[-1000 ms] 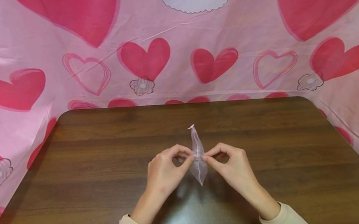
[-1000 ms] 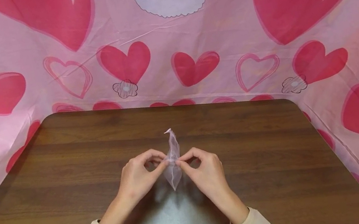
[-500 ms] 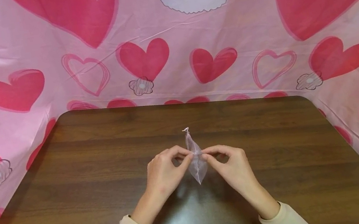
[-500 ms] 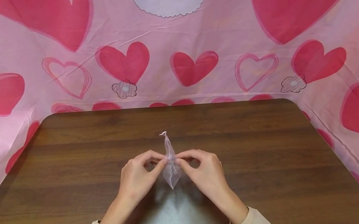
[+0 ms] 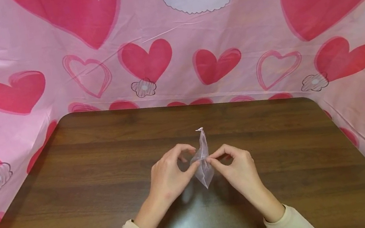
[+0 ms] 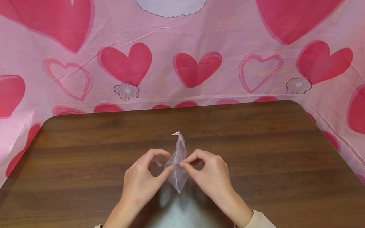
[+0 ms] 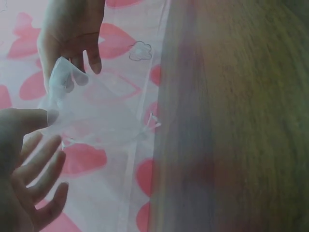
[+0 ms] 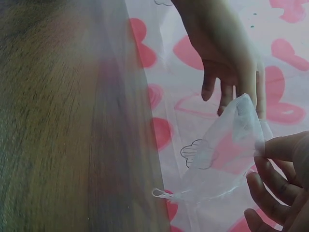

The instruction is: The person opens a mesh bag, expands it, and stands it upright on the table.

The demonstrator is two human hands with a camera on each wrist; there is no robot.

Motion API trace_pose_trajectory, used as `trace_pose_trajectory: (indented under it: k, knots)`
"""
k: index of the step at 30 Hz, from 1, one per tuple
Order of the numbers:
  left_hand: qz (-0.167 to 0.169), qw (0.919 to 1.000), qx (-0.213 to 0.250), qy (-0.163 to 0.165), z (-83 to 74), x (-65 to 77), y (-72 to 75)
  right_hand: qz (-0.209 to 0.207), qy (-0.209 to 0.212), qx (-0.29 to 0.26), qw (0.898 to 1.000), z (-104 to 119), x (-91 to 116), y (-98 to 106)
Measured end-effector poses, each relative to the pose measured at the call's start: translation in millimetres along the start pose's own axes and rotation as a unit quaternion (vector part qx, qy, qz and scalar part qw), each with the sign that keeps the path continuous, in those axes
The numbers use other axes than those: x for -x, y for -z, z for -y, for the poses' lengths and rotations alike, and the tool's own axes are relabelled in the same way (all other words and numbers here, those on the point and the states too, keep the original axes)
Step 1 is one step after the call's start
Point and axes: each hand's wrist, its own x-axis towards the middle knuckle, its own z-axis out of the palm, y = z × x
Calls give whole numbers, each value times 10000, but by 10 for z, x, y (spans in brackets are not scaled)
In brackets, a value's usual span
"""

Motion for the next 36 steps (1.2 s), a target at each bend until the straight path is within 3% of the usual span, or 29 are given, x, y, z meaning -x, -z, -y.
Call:
trace_pose_trajectory:
  k: [7, 11, 18, 24, 29, 36]
  knots:
    - [-227, 9952, -12, -956, 12, -8, 9, 88, 281, 77, 9995, -19, -3, -7]
    - [-324, 9925, -195, -1164, 26, -3, 6, 230, 532, -3, 9983, -8, 0, -4]
    - [-491, 9949, -472, -739, 25, 0, 14, 419, 533, -102, 9976, 4, 12, -16]
    - [-686, 9957, -444, -444, 25, -2, 20, 734, 358, 239, 9964, 23, 30, -24]
    - [-763, 9961, -375, -254, 24, 1, 22, 550, 438, 366, 9969, 20, 30, -19]
    - [-593, 9968, -523, -112, 20, 0, 13, 271, 504, 347, 9978, 29, 21, -4]
